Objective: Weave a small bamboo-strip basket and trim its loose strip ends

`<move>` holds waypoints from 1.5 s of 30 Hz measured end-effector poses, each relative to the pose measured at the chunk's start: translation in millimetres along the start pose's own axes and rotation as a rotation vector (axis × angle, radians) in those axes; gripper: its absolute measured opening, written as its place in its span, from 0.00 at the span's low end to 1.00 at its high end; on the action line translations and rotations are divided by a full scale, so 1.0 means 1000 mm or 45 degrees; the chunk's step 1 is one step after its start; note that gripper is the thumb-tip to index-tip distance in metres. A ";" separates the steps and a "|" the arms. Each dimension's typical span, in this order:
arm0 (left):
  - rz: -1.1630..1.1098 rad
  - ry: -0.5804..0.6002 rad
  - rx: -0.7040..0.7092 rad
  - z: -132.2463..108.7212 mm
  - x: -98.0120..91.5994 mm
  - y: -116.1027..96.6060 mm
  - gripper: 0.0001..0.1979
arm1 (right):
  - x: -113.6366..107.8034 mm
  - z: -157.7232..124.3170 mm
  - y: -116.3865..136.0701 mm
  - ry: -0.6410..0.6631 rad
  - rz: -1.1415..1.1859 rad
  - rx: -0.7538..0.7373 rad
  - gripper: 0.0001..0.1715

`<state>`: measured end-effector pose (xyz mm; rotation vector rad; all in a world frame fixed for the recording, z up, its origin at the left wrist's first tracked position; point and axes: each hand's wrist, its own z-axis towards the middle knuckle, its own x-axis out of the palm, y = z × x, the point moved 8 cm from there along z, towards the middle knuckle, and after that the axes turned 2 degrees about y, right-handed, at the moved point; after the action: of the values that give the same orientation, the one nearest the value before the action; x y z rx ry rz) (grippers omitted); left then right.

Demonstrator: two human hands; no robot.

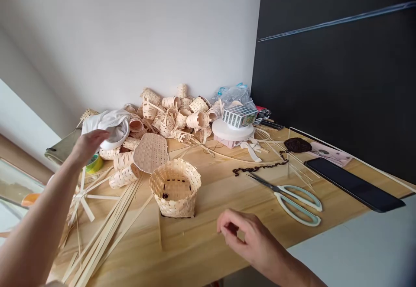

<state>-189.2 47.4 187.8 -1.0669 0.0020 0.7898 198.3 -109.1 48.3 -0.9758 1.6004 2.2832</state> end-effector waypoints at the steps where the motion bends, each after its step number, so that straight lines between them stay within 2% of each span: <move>1: 0.027 0.219 0.012 -0.020 0.023 -0.020 0.13 | -0.007 -0.004 -0.004 -0.030 0.021 0.023 0.08; 3: 0.094 0.617 0.065 -0.078 0.061 -0.054 0.18 | -0.019 -0.013 -0.014 -0.085 0.067 0.078 0.08; 4: 0.213 0.908 0.235 -0.117 0.082 -0.073 0.19 | -0.024 -0.019 -0.019 -0.104 0.095 0.108 0.08; 5: 0.316 1.029 0.416 -0.151 0.093 -0.089 0.22 | -0.027 -0.025 -0.025 -0.118 0.130 0.134 0.08; 6: 0.389 1.050 0.530 -0.178 0.099 -0.099 0.23 | -0.030 -0.032 -0.032 -0.130 0.170 0.157 0.08; 7: 0.415 0.995 0.573 -0.197 0.102 -0.104 0.23 | -0.033 -0.039 -0.039 -0.145 0.215 0.175 0.08; 9: 0.391 0.965 0.533 -0.221 0.110 -0.102 0.20 | -0.037 -0.052 -0.053 -0.173 0.303 0.210 0.08; 13: 0.434 0.930 0.407 -0.224 0.121 -0.089 0.04 | -0.040 -0.071 -0.076 -0.205 0.393 0.245 0.10; 15: 0.418 0.934 0.281 -0.217 0.120 -0.085 0.10 | -0.040 -0.076 -0.082 -0.189 0.404 0.237 0.11; 18: 0.119 0.836 -0.029 -0.201 0.107 -0.082 0.13 | -0.040 -0.081 -0.091 -0.197 0.443 0.229 0.11; 20: -0.040 0.783 -0.128 -0.195 0.100 -0.083 0.14 | -0.042 -0.082 -0.096 -0.233 0.490 0.229 0.12; 24: -0.198 0.731 -0.136 -0.192 0.106 -0.081 0.17 | -0.047 -0.082 -0.104 -0.300 0.578 0.237 0.13; 30: -0.447 0.590 -0.144 -0.201 0.137 -0.070 0.19 | -0.050 -0.081 -0.111 -0.260 0.688 0.247 0.14; 34: -0.439 0.606 -0.063 -0.204 0.150 -0.078 0.18 | -0.053 -0.083 -0.114 -0.249 0.705 0.265 0.13; 38: -0.295 0.686 0.082 -0.204 0.153 -0.100 0.12 | -0.052 -0.082 -0.114 -0.226 0.659 0.271 0.13; 40: -0.093 0.715 0.283 -0.205 0.155 -0.117 0.09 | -0.050 -0.080 -0.113 -0.202 0.647 0.273 0.12; 42: 0.192 0.756 0.598 -0.213 0.160 -0.132 0.08 | -0.047 -0.078 -0.113 -0.166 0.644 0.273 0.11; 44: 0.460 0.840 0.857 -0.224 0.170 -0.136 0.09 | -0.045 -0.078 -0.112 -0.132 0.640 0.271 0.11; 45: 0.537 0.890 0.908 -0.228 0.174 -0.132 0.10 | -0.044 -0.078 -0.112 -0.120 0.638 0.276 0.11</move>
<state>97.2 -62.1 111.4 -0.6046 1.0561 0.6662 319.5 -124.4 -26.9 -0.4422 2.1867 2.3250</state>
